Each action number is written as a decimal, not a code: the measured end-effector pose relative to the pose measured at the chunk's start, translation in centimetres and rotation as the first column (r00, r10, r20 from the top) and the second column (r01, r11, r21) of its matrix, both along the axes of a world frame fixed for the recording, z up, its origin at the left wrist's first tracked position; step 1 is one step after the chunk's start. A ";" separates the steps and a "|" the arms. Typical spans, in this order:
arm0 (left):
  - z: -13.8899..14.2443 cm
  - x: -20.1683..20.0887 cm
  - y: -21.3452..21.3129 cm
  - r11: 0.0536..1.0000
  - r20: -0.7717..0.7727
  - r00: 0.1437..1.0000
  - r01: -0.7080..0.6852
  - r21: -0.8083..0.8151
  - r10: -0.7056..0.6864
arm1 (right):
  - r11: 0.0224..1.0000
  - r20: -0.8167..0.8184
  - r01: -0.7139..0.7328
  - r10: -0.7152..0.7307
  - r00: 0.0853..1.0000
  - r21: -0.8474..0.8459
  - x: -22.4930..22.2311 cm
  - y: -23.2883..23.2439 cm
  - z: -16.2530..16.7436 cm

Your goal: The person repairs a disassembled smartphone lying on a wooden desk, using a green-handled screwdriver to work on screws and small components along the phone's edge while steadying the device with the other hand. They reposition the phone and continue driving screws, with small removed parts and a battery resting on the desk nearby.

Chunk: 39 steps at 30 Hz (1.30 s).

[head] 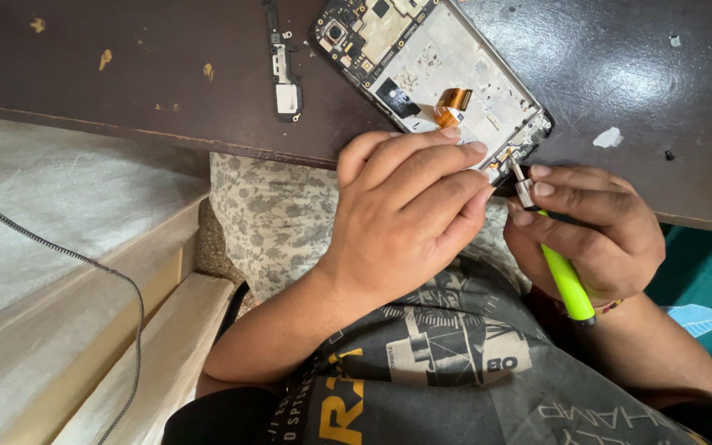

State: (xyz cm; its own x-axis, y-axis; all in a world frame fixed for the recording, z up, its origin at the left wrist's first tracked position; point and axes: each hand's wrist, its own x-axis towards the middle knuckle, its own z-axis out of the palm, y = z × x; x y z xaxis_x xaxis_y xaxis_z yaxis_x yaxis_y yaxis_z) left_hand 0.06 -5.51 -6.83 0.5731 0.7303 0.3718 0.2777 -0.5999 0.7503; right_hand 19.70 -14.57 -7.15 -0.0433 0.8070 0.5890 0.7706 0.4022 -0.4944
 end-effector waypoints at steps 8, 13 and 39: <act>-0.1 0.1 -0.1 1.000 -0.015 1.000 -0.005 0.005 0.005 | 0.999 0.039 -0.030 0.031 0.999 -0.029 0.5 -0.4 -0.1; 0.0 0.1 -0.1 1.000 -0.015 1.000 -0.005 0.002 0.005 | 0.999 0.110 -0.030 0.033 0.993 -0.029 0.5 -0.5 0.1; 0.0 0.0 -0.1 1.000 -0.010 1.000 -0.006 0.013 0.006 | 1.000 0.065 0.008 -0.007 0.998 -0.013 0.3 -0.6 -0.4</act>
